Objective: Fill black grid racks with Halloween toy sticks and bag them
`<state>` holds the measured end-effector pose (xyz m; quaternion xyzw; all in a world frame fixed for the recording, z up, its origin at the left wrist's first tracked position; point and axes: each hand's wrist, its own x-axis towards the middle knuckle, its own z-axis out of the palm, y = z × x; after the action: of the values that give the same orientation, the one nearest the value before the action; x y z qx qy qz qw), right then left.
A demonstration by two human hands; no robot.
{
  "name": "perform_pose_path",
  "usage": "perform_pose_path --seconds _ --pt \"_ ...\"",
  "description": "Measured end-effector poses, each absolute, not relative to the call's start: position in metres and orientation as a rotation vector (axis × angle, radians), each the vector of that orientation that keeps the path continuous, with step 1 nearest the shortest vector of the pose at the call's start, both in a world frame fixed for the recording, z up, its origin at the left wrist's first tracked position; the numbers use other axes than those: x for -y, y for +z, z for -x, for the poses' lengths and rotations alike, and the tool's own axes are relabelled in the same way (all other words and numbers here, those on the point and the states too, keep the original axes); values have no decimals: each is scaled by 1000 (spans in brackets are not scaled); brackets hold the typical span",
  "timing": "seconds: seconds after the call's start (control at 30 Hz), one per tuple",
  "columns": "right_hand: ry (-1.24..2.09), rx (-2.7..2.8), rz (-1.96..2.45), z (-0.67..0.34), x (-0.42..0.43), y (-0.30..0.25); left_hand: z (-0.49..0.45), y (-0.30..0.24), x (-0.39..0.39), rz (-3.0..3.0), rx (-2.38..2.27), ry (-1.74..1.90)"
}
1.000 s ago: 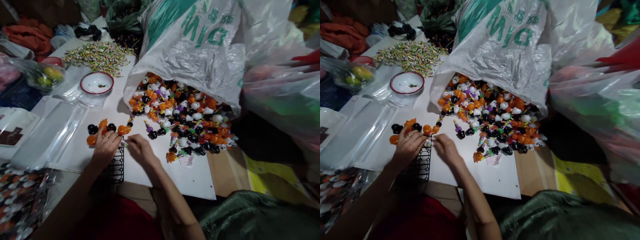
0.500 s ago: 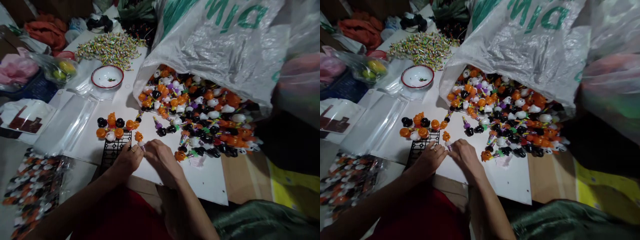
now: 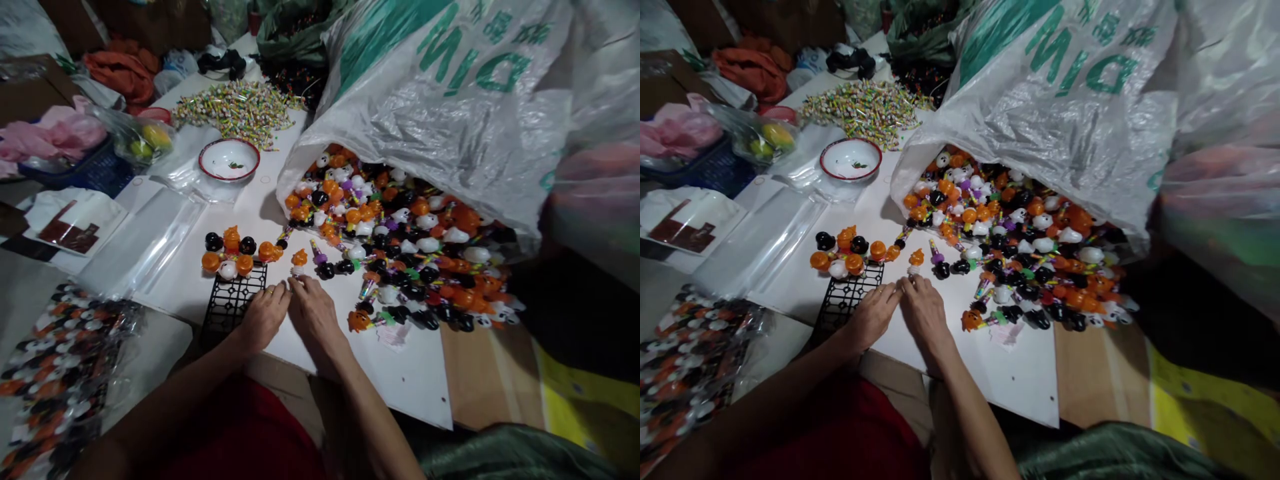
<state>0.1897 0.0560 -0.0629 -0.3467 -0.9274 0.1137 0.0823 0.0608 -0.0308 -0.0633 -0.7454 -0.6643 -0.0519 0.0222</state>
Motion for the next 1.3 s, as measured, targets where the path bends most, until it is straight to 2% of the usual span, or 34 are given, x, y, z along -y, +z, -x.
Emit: perform_pose_path --seconds 0.13,0.27,0.37,0.53,0.7,0.8,0.97,1.03,1.2,1.3 --pt "362 2824 681 -182 -87 -56 -35 -36 41 2251 1955 -438" --pt "723 2378 562 -191 -79 -45 22 20 38 1847 1883 -809" --pt "930 2107 623 -179 -59 -45 44 45 25 1914 1850 -822" --pt "1029 1950 713 -129 -49 -66 23 19 10 2302 1754 -417" --pt "1287 1882 750 -121 -59 -78 22 -19 8 2169 1697 -490" --pt "1440 1898 698 -130 -67 -74 25 -20 8 2170 1675 -517" --pt "1507 2061 568 -138 -85 -62 20 -15 8 2129 1747 -556" --pt "1406 2168 625 -138 -101 -53 19 -16 9 2080 1783 -572" --pt "470 2674 888 -115 -170 -31 25 -21 11 2032 1841 -556" --pt "173 2886 820 -104 -200 -27 29 -23 10 2011 1824 -567"
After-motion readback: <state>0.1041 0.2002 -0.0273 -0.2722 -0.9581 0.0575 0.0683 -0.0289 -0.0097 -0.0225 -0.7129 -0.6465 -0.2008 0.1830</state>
